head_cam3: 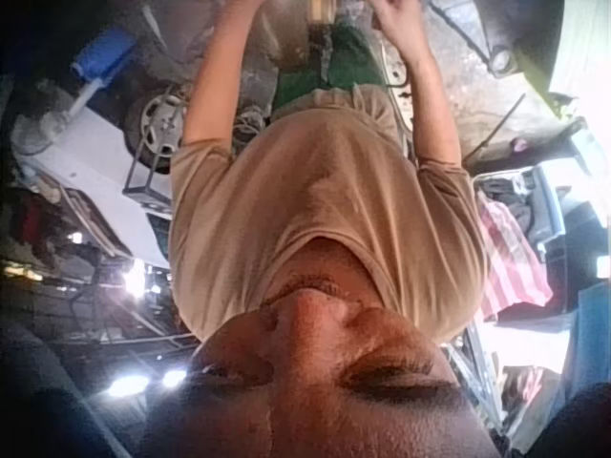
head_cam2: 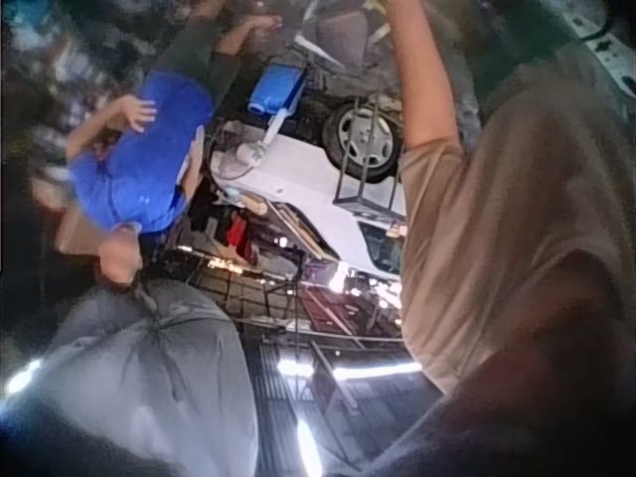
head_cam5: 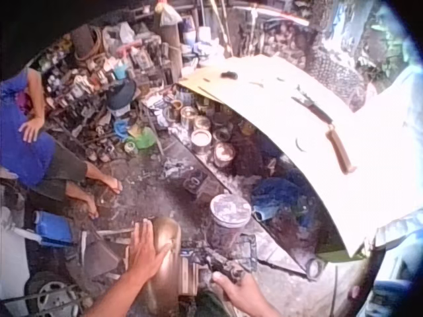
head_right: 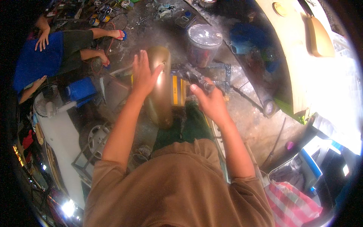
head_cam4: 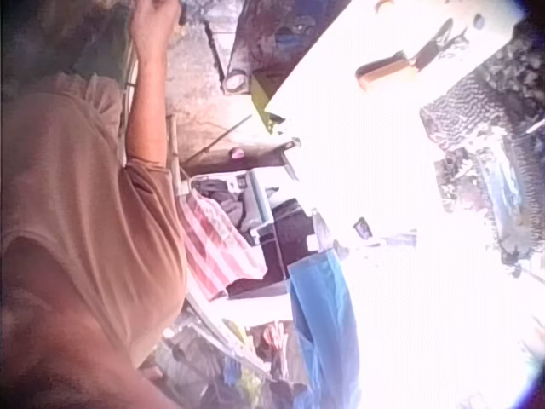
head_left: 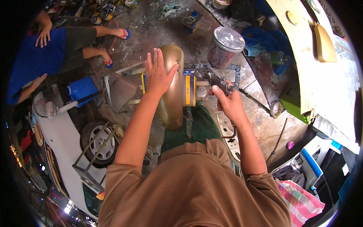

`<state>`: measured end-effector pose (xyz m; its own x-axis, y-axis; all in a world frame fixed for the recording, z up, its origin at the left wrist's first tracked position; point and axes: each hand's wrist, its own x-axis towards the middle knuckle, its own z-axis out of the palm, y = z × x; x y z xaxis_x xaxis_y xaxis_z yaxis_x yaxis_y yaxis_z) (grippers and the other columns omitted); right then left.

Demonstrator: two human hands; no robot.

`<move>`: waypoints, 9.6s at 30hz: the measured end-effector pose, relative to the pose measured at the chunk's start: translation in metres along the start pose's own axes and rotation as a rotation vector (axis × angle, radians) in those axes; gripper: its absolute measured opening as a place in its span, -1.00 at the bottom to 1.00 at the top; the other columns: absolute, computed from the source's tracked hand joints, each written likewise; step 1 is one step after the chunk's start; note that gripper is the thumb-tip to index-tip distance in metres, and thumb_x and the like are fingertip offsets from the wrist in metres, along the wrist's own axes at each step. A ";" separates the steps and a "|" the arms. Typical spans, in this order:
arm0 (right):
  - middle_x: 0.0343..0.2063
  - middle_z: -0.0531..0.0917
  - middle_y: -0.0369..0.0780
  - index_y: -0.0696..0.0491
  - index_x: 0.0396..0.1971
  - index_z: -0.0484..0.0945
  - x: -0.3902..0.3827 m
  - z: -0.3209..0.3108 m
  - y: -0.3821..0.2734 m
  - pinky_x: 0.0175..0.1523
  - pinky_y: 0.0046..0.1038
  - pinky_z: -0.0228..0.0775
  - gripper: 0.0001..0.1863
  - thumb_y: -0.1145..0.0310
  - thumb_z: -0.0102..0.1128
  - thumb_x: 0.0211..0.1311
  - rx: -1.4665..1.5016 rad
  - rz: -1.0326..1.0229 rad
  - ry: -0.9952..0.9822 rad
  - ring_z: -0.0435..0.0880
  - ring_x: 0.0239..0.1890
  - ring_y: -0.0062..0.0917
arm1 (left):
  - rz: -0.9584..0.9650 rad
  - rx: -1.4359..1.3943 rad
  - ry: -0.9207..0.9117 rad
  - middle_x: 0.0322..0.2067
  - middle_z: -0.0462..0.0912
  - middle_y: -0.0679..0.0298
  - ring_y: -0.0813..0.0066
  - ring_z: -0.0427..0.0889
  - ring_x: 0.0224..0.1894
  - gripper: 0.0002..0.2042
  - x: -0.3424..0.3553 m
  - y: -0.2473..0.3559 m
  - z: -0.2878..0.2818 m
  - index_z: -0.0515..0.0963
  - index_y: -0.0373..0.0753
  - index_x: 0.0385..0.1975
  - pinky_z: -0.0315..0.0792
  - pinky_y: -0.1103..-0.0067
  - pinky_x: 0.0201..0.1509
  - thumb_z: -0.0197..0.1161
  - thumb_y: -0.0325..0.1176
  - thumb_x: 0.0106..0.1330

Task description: The person uses a spray gun to apply gold paint to a curved metal part and a triangular metal part in a workshop. They move around the parts to ensure even coverage and later use a handheld sander on the painted surfaces.

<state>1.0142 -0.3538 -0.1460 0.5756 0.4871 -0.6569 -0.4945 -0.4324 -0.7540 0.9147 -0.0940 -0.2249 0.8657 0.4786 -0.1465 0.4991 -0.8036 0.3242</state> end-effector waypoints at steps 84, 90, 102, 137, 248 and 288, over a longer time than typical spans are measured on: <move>-0.56 0.64 -0.32 0.14 -0.23 0.61 0.039 0.043 -0.011 -0.63 -0.58 0.28 -0.60 0.04 0.18 0.46 -0.020 -0.130 0.058 0.45 -0.73 -0.71 | -0.100 0.131 -0.040 0.52 -0.06 -0.15 -0.20 -0.10 0.55 -0.29 0.002 -0.019 0.019 0.21 -0.11 0.48 -0.12 0.07 0.58 -0.04 0.22 0.47; -0.47 0.68 -0.32 0.15 -0.16 0.58 0.041 0.040 -0.009 -0.62 -0.59 0.29 -0.60 0.05 0.18 0.46 -0.025 -0.103 0.038 0.46 -0.72 -0.71 | -0.013 0.189 -0.091 0.50 -0.02 -0.17 -0.20 -0.05 0.54 -0.29 0.003 -0.009 0.008 0.24 -0.16 0.46 -0.10 0.07 0.57 -0.04 0.22 0.48; -0.42 0.71 -0.29 0.14 -0.13 0.55 0.039 0.034 -0.008 -0.61 -0.58 0.31 -0.61 0.06 0.19 0.46 -0.010 -0.074 0.033 0.47 -0.70 -0.71 | 0.028 0.202 -0.013 0.49 0.03 -0.17 -0.20 0.01 0.51 -0.29 0.005 -0.012 0.017 0.29 -0.20 0.43 -0.05 0.06 0.55 0.03 0.19 0.45; -0.31 0.74 -0.11 0.20 0.06 0.58 0.099 0.021 -0.013 -0.22 -0.38 0.55 -0.37 -0.10 0.27 0.30 -0.155 0.071 -0.074 0.71 -0.38 -0.42 | -0.042 0.099 -0.043 0.50 -0.02 -0.19 -0.12 -0.09 0.55 -0.27 -0.004 -0.006 0.017 0.15 -0.43 0.44 -0.12 0.13 0.58 0.02 0.07 0.50; -0.30 0.73 -0.21 0.16 0.12 0.57 -0.317 0.191 0.348 -0.11 -0.49 0.49 -0.50 0.16 0.37 0.29 0.073 -0.152 0.380 0.61 -0.27 -0.66 | -0.406 -1.140 -1.360 0.09 0.58 0.30 0.50 0.59 0.10 -0.67 -0.504 0.029 0.078 0.45 -0.20 0.19 0.55 0.44 0.17 0.13 -0.25 0.51; -0.80 0.46 -0.38 0.13 -0.44 0.68 -0.318 0.140 0.187 -0.62 -0.55 0.25 -0.56 0.02 0.22 0.40 0.165 -0.029 0.291 0.42 -0.76 -0.69 | -0.249 -1.193 -1.354 0.05 0.63 0.16 0.39 0.61 0.09 -0.56 -0.447 0.025 -0.013 0.42 -0.33 0.21 0.50 0.41 0.18 0.28 -0.27 0.43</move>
<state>0.6471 -0.4832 -0.0789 0.7413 0.2498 -0.6230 -0.5602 -0.2808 -0.7793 0.5395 -0.3232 -0.1395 0.5170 -0.5383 -0.6655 0.8419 0.1793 0.5090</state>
